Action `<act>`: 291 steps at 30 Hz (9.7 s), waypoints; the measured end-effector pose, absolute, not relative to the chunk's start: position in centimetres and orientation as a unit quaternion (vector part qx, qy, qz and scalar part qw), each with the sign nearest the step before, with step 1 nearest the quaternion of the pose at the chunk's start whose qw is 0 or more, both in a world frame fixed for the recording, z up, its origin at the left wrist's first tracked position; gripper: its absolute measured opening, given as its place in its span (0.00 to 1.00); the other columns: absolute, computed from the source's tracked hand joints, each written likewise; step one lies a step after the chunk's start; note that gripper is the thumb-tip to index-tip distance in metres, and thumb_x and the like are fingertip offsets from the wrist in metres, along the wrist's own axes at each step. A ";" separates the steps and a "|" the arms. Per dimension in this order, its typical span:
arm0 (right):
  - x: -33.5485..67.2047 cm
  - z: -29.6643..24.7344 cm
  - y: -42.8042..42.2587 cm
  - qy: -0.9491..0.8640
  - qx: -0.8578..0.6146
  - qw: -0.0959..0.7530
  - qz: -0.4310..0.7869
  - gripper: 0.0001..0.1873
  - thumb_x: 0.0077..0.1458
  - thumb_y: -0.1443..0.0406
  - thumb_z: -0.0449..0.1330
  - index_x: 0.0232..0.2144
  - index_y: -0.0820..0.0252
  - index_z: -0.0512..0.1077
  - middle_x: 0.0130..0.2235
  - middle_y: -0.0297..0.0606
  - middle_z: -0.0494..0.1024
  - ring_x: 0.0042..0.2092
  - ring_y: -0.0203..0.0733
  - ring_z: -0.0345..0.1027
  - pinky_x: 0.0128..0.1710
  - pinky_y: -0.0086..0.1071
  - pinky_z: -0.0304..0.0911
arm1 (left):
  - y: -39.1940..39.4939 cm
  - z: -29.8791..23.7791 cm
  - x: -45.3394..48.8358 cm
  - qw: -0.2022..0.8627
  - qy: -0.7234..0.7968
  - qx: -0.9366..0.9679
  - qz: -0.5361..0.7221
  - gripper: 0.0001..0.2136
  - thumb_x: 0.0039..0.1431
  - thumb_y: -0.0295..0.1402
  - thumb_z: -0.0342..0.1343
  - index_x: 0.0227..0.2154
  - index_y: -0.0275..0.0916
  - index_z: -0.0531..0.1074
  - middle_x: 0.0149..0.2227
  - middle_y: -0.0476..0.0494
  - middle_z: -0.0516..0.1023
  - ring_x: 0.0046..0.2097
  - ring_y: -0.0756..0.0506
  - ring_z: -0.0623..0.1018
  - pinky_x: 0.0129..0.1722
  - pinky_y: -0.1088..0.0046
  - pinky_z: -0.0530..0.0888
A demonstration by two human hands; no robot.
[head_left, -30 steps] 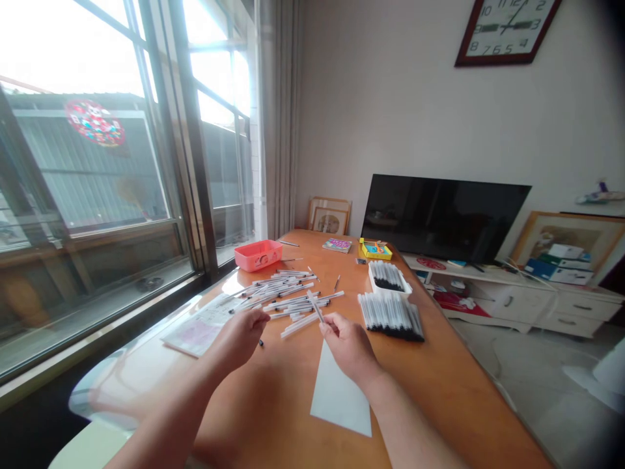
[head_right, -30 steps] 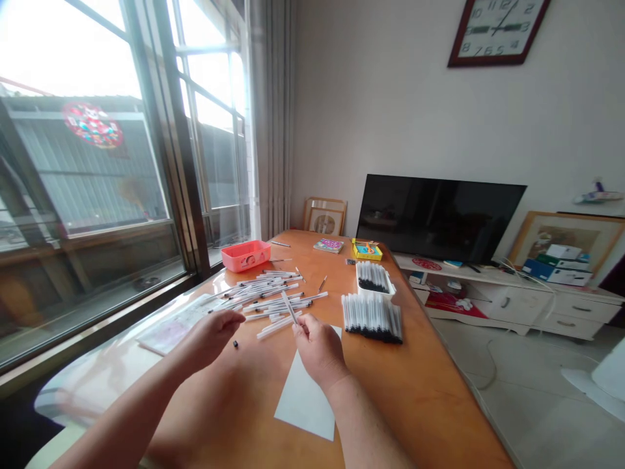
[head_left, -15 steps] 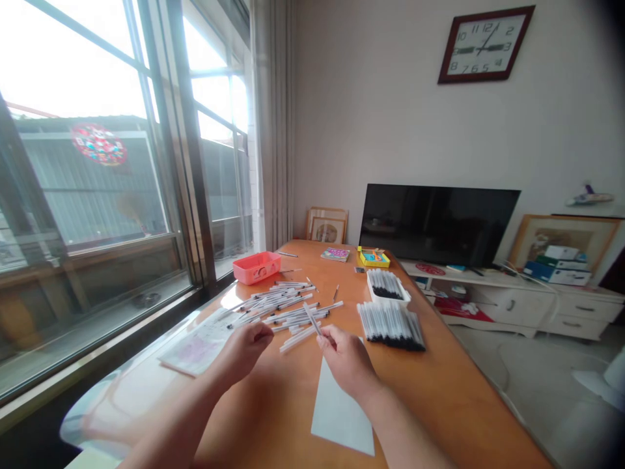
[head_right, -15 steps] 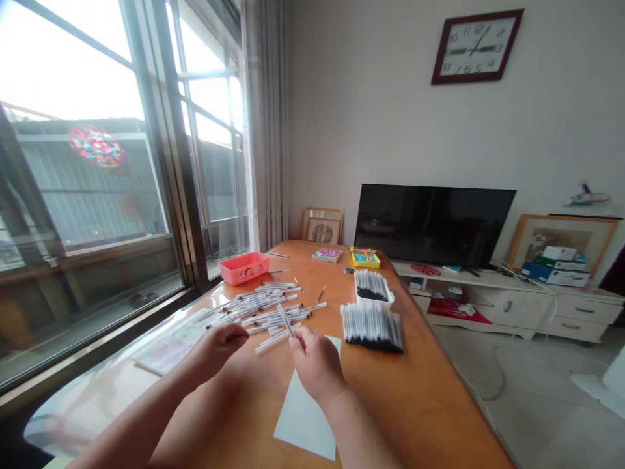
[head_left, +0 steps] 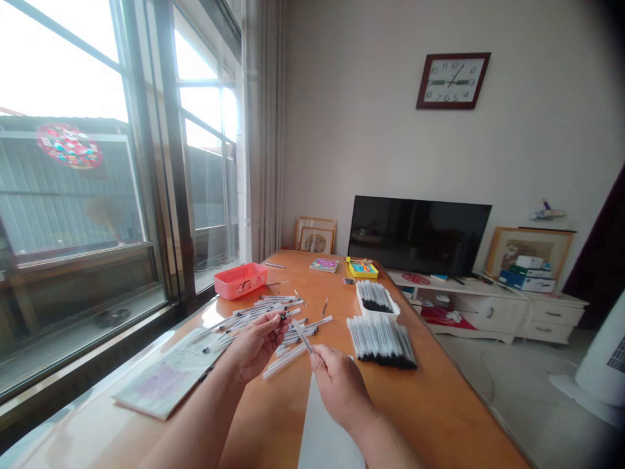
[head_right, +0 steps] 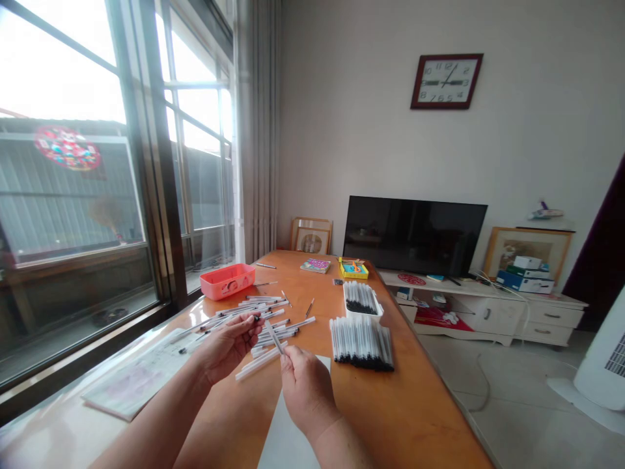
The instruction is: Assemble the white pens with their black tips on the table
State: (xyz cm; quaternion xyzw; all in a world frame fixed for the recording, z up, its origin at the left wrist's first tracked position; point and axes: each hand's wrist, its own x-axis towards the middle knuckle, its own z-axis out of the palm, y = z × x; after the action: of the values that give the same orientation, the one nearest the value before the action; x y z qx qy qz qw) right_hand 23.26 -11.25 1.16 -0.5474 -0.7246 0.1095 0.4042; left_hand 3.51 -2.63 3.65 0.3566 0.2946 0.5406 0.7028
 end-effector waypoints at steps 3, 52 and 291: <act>23.2 1.2 -11.3 -0.732 -0.545 0.392 0.115 0.16 0.67 0.62 0.48 0.39 0.56 0.75 0.35 0.39 0.80 0.35 0.41 0.71 0.34 0.29 0.55 | -2.8 3.1 3.3 0.707 0.290 0.371 0.528 0.10 0.56 0.24 0.64 0.42 0.35 0.76 0.36 0.42 0.81 0.35 0.51 0.80 0.36 0.78 0.77; 23.2 1.0 -11.1 -0.722 -0.541 0.419 0.096 0.14 0.65 0.63 0.49 0.38 0.56 0.75 0.35 0.39 0.79 0.38 0.43 0.71 0.37 0.30 0.58 | -3.3 3.2 3.7 0.654 0.290 0.468 0.519 0.10 0.52 0.34 0.68 0.34 0.35 0.78 0.34 0.42 0.80 0.36 0.49 0.77 0.40 0.74 0.71; 23.7 2.9 -10.7 -0.319 -0.367 0.696 0.529 0.21 0.47 0.56 0.72 0.37 0.61 0.72 0.33 0.39 0.81 0.38 0.44 0.79 0.42 0.38 0.74 | -5.3 2.8 5.3 0.721 0.315 0.450 0.422 0.10 0.50 0.31 0.70 0.34 0.34 0.79 0.32 0.41 0.80 0.34 0.50 0.77 0.37 0.76 0.72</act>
State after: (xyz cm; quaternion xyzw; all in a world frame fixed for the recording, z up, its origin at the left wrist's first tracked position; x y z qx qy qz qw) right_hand 23.74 -10.65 2.88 -0.3669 -0.3187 0.5291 0.6956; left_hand 5.34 -5.27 2.79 0.4497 0.3155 0.4223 0.7210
